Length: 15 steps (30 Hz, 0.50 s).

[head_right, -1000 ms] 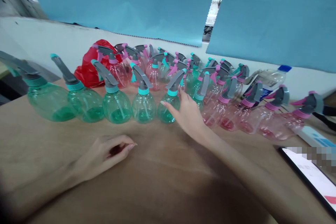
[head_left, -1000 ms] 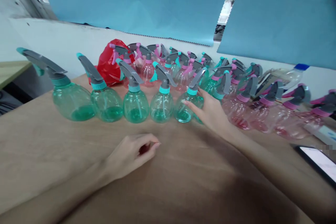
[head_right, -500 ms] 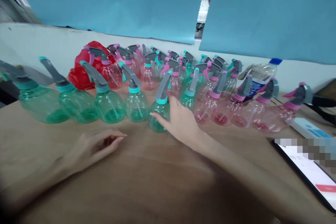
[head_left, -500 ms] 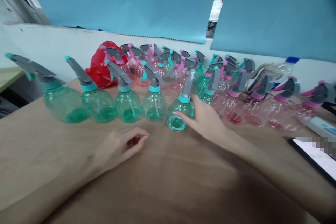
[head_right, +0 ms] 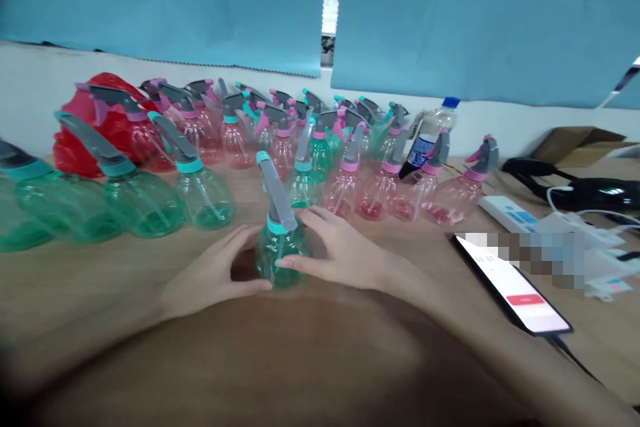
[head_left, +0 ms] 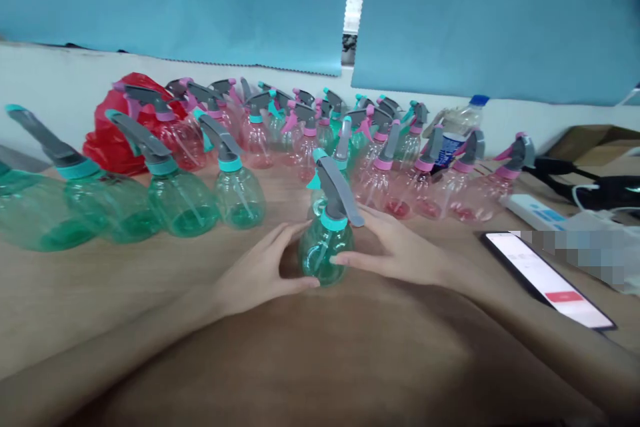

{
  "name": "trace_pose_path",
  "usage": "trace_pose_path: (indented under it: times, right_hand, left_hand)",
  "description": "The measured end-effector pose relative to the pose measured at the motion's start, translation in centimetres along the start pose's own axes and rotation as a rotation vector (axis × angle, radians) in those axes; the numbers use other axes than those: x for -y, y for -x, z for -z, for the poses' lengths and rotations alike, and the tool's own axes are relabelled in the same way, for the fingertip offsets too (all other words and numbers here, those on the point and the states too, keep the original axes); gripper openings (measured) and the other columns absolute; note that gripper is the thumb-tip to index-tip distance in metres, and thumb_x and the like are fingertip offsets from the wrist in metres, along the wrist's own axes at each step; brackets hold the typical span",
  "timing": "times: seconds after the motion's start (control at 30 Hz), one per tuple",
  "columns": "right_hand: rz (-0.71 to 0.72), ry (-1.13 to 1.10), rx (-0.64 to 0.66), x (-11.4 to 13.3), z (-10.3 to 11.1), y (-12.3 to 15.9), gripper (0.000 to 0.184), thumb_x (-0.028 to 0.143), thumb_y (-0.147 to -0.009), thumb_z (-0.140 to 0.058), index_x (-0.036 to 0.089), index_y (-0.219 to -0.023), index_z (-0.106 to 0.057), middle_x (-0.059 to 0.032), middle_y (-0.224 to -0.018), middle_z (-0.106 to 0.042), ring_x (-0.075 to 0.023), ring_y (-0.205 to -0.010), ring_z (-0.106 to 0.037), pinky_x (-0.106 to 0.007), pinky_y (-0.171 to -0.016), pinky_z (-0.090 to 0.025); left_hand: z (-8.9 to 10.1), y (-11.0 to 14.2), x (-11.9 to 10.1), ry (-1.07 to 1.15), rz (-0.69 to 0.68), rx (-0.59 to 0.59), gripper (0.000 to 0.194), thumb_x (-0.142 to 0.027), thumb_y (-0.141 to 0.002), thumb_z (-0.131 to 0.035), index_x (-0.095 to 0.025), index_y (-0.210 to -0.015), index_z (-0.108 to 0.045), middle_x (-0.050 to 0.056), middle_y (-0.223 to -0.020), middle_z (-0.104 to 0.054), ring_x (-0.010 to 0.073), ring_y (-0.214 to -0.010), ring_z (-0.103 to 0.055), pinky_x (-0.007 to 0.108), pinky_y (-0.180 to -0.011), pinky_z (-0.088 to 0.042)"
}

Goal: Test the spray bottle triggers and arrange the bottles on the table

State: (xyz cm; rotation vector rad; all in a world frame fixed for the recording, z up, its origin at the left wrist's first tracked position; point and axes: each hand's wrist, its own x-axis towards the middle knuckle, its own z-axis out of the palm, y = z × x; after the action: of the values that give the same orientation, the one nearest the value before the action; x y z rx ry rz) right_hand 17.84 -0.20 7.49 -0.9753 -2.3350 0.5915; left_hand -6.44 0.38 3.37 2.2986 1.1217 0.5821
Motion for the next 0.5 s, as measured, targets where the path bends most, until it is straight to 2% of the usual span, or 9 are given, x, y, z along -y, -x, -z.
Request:
trace_pose_path:
  times: [0.2, 0.3, 0.37, 0.43, 0.5]
  right_hand:
    - [-0.136, -0.124, -0.031, -0.8, 1.8, 2.8, 0.058, 0.05, -0.074, -0.069, 0.024, -0.123, -0.051, -0.0048, -0.125, -0.059, -0.0248, -0.118, -0.053, -0.043, -0.1, -0.041]
    - [-0.213, -0.178, -0.115, -1.4, 2.2, 3.6, 0.066, 0.05, -0.069, -0.074, 0.023, -0.123, -0.048, -0.0055, -0.124, -0.059, -0.025, -0.117, -0.053, -0.043, -0.099, -0.042]
    - [-0.211, -0.255, -0.183, -1.8, 2.4, 3.8, 0.069, 0.044, -0.067, -0.077, 0.024, -0.124, -0.044, -0.0051, -0.127, -0.057, -0.0236, -0.117, -0.053, -0.041, -0.099, -0.043]
    - [-0.185, -0.34, -0.243, -2.0, 2.4, 3.8, 0.066, 0.037, -0.069, -0.077, 0.026, -0.124, -0.043, -0.0034, -0.12, -0.059, -0.0208, -0.109, -0.057, -0.037, -0.092, -0.048]
    - [-0.159, -0.362, -0.311, -2.0, 2.4, 3.7, 0.057, 0.03, -0.071, -0.076, 0.027, -0.119, -0.046, -0.0008, -0.105, -0.062, -0.0174, -0.093, -0.062, -0.033, -0.08, -0.053]
  left_hand:
    - [-2.8, -3.2, -2.0, 0.195, 0.003, 0.078, 0.074, -0.046, -0.072, -0.075, -0.027, -0.133, -0.037, 0.008, -0.137, -0.049, 0.0307, -0.12, -0.052, 0.047, -0.097, -0.044]
    - [-3.8, -4.1, -2.8, 0.179, 0.0, 0.067, 0.075, -0.05, -0.069, -0.076, -0.026, -0.131, -0.039, 0.007, -0.134, -0.051, 0.0321, -0.121, -0.051, 0.048, -0.097, -0.042]
    - [-4.4, -4.5, -3.3, 0.164, -0.021, 0.072, 0.078, -0.051, -0.067, -0.077, -0.027, -0.131, -0.039, 0.007, -0.134, -0.051, 0.032, -0.122, -0.049, 0.047, -0.098, -0.042]
    - [-5.0, -4.8, -3.6, 0.141, -0.025, 0.089, 0.082, -0.054, -0.065, -0.077, -0.026, -0.132, -0.038, 0.008, -0.136, -0.048, 0.0329, -0.123, -0.047, 0.047, -0.098, -0.042]
    - [-5.5, -5.0, -4.0, 0.119, -0.018, 0.113, 0.087, -0.058, -0.063, -0.077, -0.025, -0.132, -0.037, 0.01, -0.137, -0.046, 0.0345, -0.126, -0.043, 0.049, -0.099, -0.04]
